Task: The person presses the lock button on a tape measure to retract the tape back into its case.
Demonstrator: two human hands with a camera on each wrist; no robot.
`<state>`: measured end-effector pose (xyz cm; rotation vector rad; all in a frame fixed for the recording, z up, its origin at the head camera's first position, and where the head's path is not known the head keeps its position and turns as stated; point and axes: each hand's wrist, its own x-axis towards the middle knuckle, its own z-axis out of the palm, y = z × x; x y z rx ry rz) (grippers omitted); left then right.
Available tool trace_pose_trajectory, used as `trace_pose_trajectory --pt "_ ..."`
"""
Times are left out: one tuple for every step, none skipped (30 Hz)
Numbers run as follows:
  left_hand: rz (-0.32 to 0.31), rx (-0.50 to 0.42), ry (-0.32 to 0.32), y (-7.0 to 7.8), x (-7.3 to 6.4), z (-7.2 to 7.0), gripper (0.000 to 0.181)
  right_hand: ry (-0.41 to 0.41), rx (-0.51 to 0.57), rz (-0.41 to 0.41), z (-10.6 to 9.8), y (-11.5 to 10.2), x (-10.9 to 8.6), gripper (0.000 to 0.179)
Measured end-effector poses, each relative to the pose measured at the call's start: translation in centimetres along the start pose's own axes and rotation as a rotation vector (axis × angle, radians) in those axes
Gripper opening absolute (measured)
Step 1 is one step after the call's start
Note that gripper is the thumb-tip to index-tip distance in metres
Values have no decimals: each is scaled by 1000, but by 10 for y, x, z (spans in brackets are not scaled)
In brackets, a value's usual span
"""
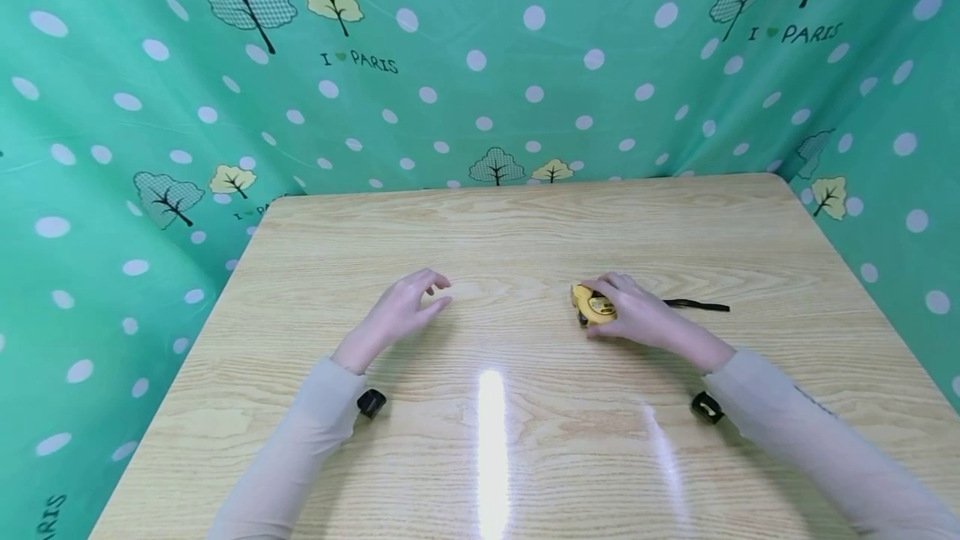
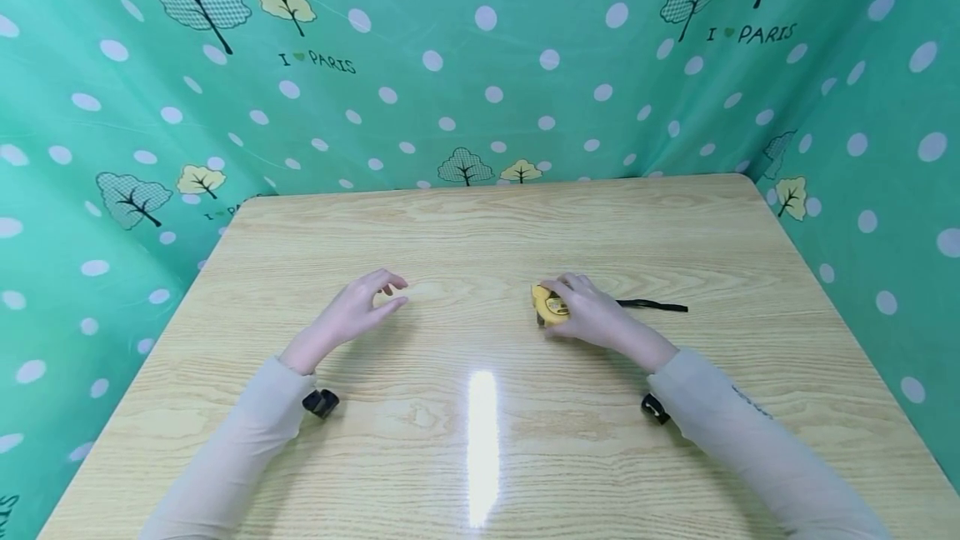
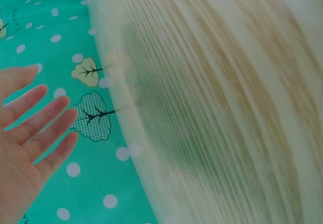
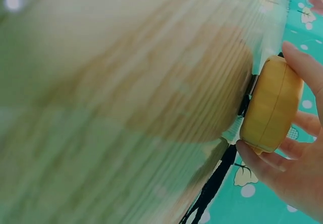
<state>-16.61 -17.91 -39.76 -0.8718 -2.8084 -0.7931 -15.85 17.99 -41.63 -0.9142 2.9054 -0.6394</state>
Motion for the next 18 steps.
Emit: trace_pose_trajectory --pt "1 0 2 0 0 0 22 -6 -2 8 -1 0 0 74" --pt "4 3 3 -1 -1 -1 22 -12 -2 15 -2 -1 -1 73" --pt "3 4 3 -1 -1 -1 22 -18 -3 22 -3 -1 -1 72" --pt "2 3 2 -2 -1 -2 22 -25 -2 34 -4 -1 -1 71" --pt "2 2 2 -2 -2 -2 22 -32 0 47 -5 -1 -1 70" --pt "-2 2 1 -3 -3 -3 22 -40 0 62 -6 -1 -1 69" --pt "-4 4 0 -3 -3 -3 22 -47 3 75 -7 -2 -1 67" --pt "-9 5 0 -3 -4 -4 22 -52 8 85 -8 -2 -1 66" --pt "-12 4 0 -4 -5 -4 22 -58 11 97 -10 -2 -1 65" --pt "-12 4 2 -3 -5 -5 22 -64 15 108 -12 -2 -2 63" --pt "-11 8 5 -4 -6 -6 23 -65 15 110 -14 -2 -3 62" --pt "-9 11 7 -4 -6 -6 23 -66 14 113 -16 -1 -3 62" --pt "-6 14 9 -4 -6 -7 23 -66 14 112 -19 -1 -4 62" --pt "-7 16 12 -4 -7 -8 23 -62 7 110 -21 0 -5 61" --pt "-6 20 14 -4 -7 -9 24 -59 3 109 -23 1 -6 62" --pt "-8 27 15 -5 -8 -9 24 -51 0 105 -25 3 -8 61" --pt "-8 34 18 -6 -8 -10 25 -40 -6 100 -27 4 -9 61" --pt "-10 44 20 -6 -8 -11 26 -29 -10 97 -29 5 -10 60"
